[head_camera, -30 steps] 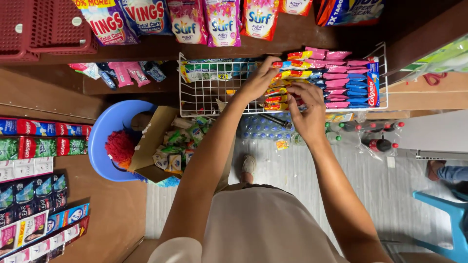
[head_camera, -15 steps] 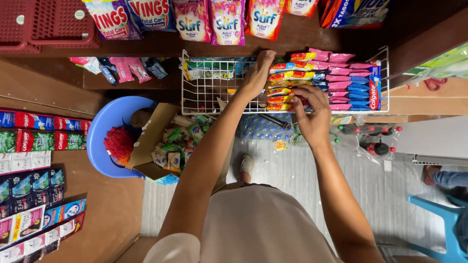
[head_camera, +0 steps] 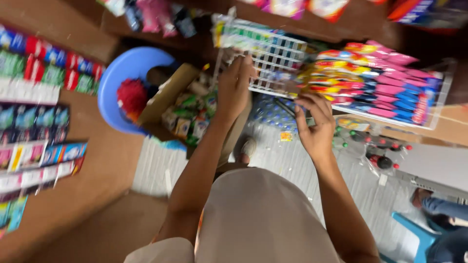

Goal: Restocking detergent sachets from a cardboard box onto a wire shelf.

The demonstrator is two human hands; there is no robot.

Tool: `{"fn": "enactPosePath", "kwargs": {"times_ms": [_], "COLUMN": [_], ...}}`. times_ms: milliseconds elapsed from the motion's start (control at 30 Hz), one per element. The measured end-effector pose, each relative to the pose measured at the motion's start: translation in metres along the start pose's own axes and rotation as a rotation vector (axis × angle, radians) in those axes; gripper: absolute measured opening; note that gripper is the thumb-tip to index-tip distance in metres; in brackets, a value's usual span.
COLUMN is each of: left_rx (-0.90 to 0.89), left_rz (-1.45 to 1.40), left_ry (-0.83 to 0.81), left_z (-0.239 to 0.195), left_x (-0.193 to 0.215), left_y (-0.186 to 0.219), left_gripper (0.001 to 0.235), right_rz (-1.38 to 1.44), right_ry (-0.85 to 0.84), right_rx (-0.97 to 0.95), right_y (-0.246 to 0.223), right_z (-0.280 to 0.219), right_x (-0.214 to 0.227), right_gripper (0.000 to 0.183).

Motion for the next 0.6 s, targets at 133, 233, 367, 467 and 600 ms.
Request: {"fn": "enactPosePath", "kwargs": {"times_ms": [133,233,367,467,600], "left_rx": [0.105,0.07,0.301,0.292,0.576], "left_rz": [0.077,0.239,0.341,0.459,0.483], "left_ry": [0.129,0.235,0.166,0.133,-0.006], "left_z": [-0.04,-0.08,-0.144,-0.2,-0.303], "left_x": [0.077,0.117,0.133,0.129,0.107], "left_y": [-0.013,-0.047,-0.142,-0.214,-0.365], "left_gripper": [0.042,0.038,0.044,0.029,0.027], "right_rz": [0.096,0.182,0.196,0.196,0.176], "right_ry": [-0.139,-0.27,-0.445,-0.512,-0.564], "right_rx": [0.019,0.084,0.089,0.098,0.011], "right_y": [-0.018,-0.024,-0.019,-0.014,0.004], "right_z": [-0.014,-0.029,-0.051,-0.067,-0.091], "right_x": [-0.049,-0.092,-0.152,-0.185,-0.214], "right_gripper": [0.012,0.014,0.011,0.013,0.014]}}
Point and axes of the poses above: each hand's wrist, its own z-axis towards the middle knuckle, its own x-axis out of the back of the hand, y = z × x, the point moved 8 cm from there along z, towards the middle knuckle, and after that the axes turned 7 degrees about -x, right-handed, at the moved point
